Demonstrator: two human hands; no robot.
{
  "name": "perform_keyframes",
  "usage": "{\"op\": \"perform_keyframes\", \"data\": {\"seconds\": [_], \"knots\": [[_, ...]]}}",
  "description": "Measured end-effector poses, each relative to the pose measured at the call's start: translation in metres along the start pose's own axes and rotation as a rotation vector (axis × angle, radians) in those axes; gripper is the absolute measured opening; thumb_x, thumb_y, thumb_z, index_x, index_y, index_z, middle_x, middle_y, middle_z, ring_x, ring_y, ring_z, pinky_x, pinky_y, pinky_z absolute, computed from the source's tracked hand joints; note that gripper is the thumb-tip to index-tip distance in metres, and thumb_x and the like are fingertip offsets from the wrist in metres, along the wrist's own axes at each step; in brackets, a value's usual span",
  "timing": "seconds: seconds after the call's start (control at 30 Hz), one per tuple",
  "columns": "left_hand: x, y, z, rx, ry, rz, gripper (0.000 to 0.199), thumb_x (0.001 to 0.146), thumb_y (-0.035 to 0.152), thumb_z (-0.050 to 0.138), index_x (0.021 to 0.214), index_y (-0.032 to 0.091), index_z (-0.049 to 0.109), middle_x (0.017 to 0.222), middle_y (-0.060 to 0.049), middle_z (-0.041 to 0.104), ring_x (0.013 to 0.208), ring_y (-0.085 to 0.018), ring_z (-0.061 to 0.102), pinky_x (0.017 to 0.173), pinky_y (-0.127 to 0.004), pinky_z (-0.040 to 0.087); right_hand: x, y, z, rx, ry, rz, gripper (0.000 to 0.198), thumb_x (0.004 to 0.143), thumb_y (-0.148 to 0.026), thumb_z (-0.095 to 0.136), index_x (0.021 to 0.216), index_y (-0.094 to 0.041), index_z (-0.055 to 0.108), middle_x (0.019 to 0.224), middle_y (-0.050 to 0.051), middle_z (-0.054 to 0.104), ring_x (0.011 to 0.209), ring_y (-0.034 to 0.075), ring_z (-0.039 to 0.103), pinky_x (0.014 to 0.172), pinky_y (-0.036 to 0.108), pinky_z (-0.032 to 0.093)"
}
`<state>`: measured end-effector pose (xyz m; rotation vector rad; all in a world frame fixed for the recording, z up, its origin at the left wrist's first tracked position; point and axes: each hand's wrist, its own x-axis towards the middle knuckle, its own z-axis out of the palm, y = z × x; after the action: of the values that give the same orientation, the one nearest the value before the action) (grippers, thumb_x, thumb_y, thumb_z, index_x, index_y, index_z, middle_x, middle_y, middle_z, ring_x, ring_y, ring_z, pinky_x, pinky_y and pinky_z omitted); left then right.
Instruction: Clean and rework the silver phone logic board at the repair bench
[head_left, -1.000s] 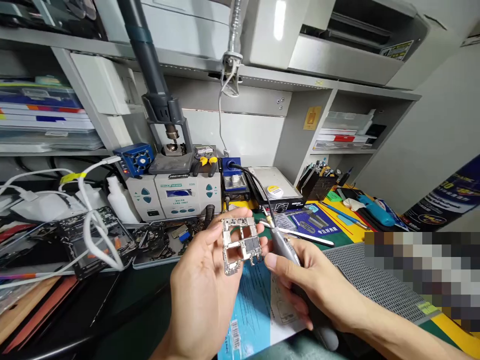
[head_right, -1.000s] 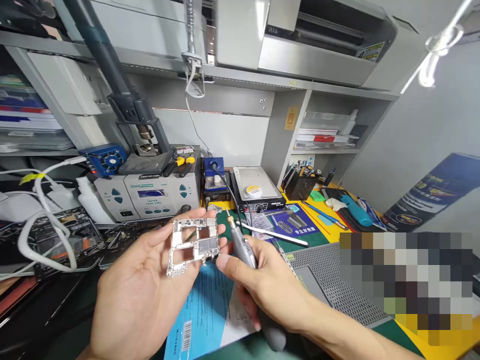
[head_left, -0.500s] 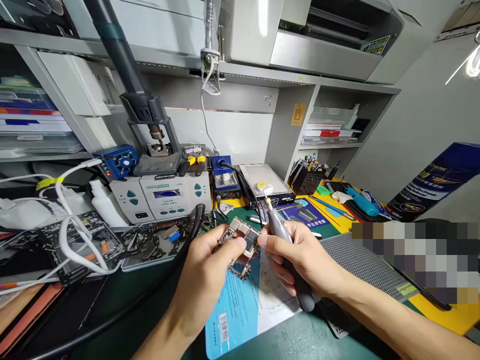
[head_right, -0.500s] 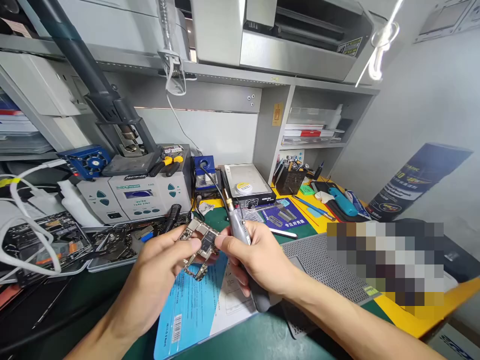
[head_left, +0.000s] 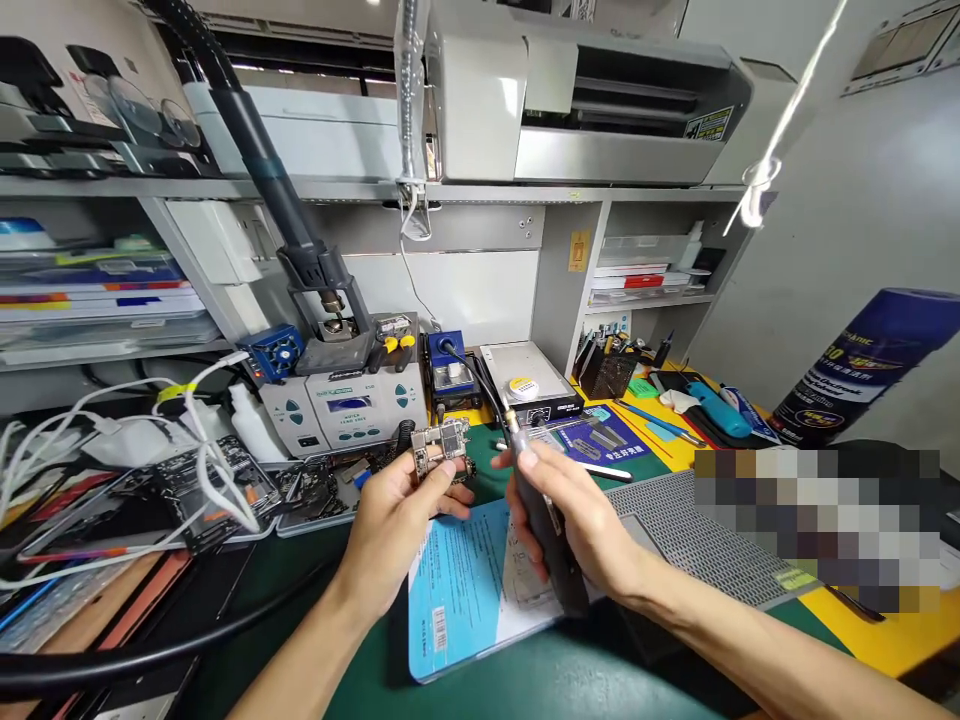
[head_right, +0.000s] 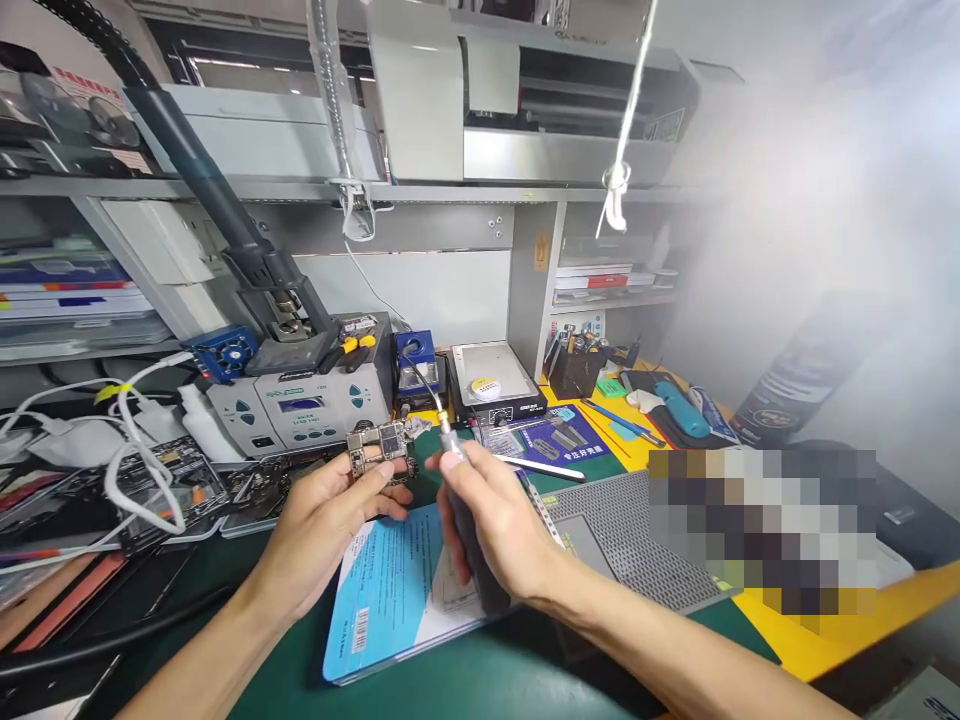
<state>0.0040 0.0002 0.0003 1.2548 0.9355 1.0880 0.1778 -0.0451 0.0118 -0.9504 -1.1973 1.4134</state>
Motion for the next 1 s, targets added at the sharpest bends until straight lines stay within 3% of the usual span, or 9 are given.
{"op": "perform_keyframes", "data": {"seconds": [0.2, 0.4, 0.6, 0.73, 0.87, 1.0], "knots": [[-0.003, -0.008, -0.002, 0.143, 0.119, 0.112, 0.024, 0.087, 0.037, 0.064, 0.092, 0.014, 0.066, 0.077, -0.004, 0.069, 0.071, -0.019, 0.065, 0.071, -0.032, 0.051, -0.011, 0.004, 0.014, 0.068, -0.098, 0.225, 0.04, 0.094, -0.059, 0.042, 0.087, -0.02, 0.042, 0.064, -0.007, 0.05, 0.033, 0.005, 0.046, 0.028, 0.015, 0.039], [-0.011, -0.013, 0.007, 0.188, 0.244, 0.171, 0.014, 0.085, 0.032, 0.066, 0.081, 0.019, 0.066, 0.078, -0.003, 0.071, 0.081, -0.021, 0.067, 0.077, -0.03, 0.052, -0.017, 0.014, 0.019, 0.102, -0.161, 0.396, 0.033, 0.096, -0.055, 0.043, 0.092, -0.022, 0.041, 0.072, -0.006, 0.054, 0.032, 0.003, 0.045, 0.027, 0.013, 0.037], [-0.012, -0.026, 0.013, 0.228, 0.4, 0.207, 0.006, 0.08, 0.026, 0.068, 0.081, 0.02, 0.071, 0.077, -0.003, 0.073, 0.067, -0.021, 0.066, 0.068, -0.03, 0.052, -0.017, 0.013, 0.019, -0.017, -0.123, 0.515, 0.039, 0.094, -0.061, 0.043, 0.087, -0.022, 0.041, 0.064, -0.008, 0.052, 0.027, 0.002, 0.038, 0.024, 0.011, 0.025], [-0.011, -0.031, 0.008, 0.27, 0.382, 0.167, 0.01, 0.083, 0.031, 0.066, 0.084, 0.022, 0.07, 0.076, -0.001, 0.073, 0.069, -0.02, 0.067, 0.07, -0.029, 0.053, -0.016, 0.014, 0.02, -0.045, -0.067, 0.537, 0.041, 0.093, -0.062, 0.044, 0.088, -0.021, 0.045, 0.069, -0.006, 0.054, 0.031, 0.0, 0.038, 0.028, 0.01, 0.027], [-0.009, -0.034, 0.001, 0.34, 0.343, 0.156, 0.014, 0.086, 0.035, 0.064, 0.09, 0.023, 0.07, 0.082, 0.0, 0.075, 0.075, -0.019, 0.069, 0.072, -0.027, 0.053, -0.015, 0.013, 0.02, -0.048, -0.04, 0.564, 0.04, 0.093, -0.063, 0.044, 0.093, -0.023, 0.047, 0.062, -0.007, 0.049, 0.033, 0.001, 0.036, 0.029, 0.01, 0.024], [-0.008, -0.036, -0.001, 0.412, 0.327, 0.188, 0.014, 0.087, 0.036, 0.064, 0.093, 0.025, 0.072, 0.085, 0.001, 0.076, 0.079, -0.018, 0.069, 0.072, -0.024, 0.052, -0.013, 0.011, 0.018, -0.066, -0.075, 0.573, 0.041, 0.092, -0.063, 0.046, 0.09, -0.022, 0.049, 0.057, -0.007, 0.046, 0.034, 0.003, 0.037, 0.03, 0.012, 0.026]]}}
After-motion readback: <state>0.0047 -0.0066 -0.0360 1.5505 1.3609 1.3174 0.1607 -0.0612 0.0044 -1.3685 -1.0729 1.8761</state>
